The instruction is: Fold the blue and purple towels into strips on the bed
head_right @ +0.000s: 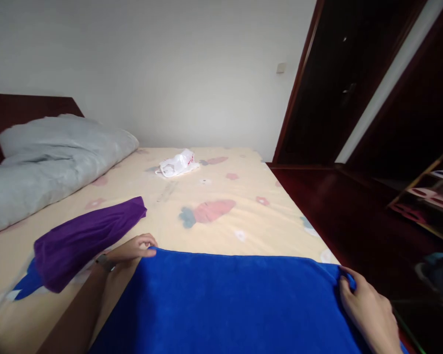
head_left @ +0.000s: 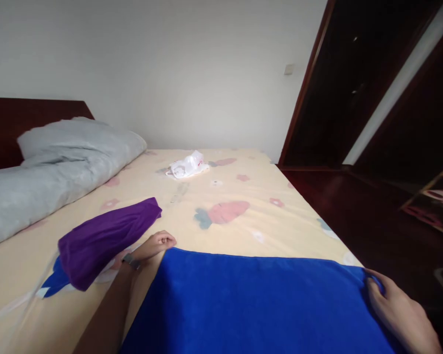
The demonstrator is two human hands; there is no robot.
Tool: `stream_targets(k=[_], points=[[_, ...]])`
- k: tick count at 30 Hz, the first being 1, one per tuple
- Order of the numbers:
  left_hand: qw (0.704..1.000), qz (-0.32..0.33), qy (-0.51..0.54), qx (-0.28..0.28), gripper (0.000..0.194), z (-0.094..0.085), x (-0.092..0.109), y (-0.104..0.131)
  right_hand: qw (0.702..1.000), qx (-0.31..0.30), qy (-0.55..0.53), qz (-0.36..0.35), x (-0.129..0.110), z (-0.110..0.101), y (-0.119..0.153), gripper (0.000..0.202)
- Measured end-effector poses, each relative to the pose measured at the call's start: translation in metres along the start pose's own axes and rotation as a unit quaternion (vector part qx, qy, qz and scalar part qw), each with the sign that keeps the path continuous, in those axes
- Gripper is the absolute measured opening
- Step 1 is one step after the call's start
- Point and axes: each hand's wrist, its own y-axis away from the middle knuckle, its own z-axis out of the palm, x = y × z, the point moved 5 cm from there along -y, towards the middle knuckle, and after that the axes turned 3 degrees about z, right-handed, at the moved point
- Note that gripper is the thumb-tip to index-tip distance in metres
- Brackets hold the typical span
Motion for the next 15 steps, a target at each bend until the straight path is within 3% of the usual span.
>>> stream_targets(k=[2, 5, 8, 12, 15], points=[[0.995, 0.018, 0.015, -0.099, 0.032, 0.004, 0.015, 0.005, 0.999, -0.02, 0.021, 0.021, -0.005, -0.004, 0.005, 0.05], [0.987, -0.017, 0.061, -0.145, 0.037, -0.004, 0.018, 0.013, 0.999, 0.012, -0.003, 0.033, -0.007, -0.01, 0.009, 0.049], [0.988, -0.048, 0.111, -0.093, 0.042, -0.015, 0.007, 0.015, 0.997, 0.047, -0.032, 0.052, -0.002, -0.013, 0.001, 0.051], [0.998, -0.034, 0.043, 0.041, 0.045, -0.022, -0.011, 0.007, 0.999, -0.003, -0.034, 0.018, -0.002, -0.006, -0.027, 0.047], [0.997, -0.027, 0.013, 0.078, 0.045, -0.017, -0.02, 0.002, 0.998, -0.016, -0.06, -0.026, -0.005, 0.0, -0.036, 0.041]])
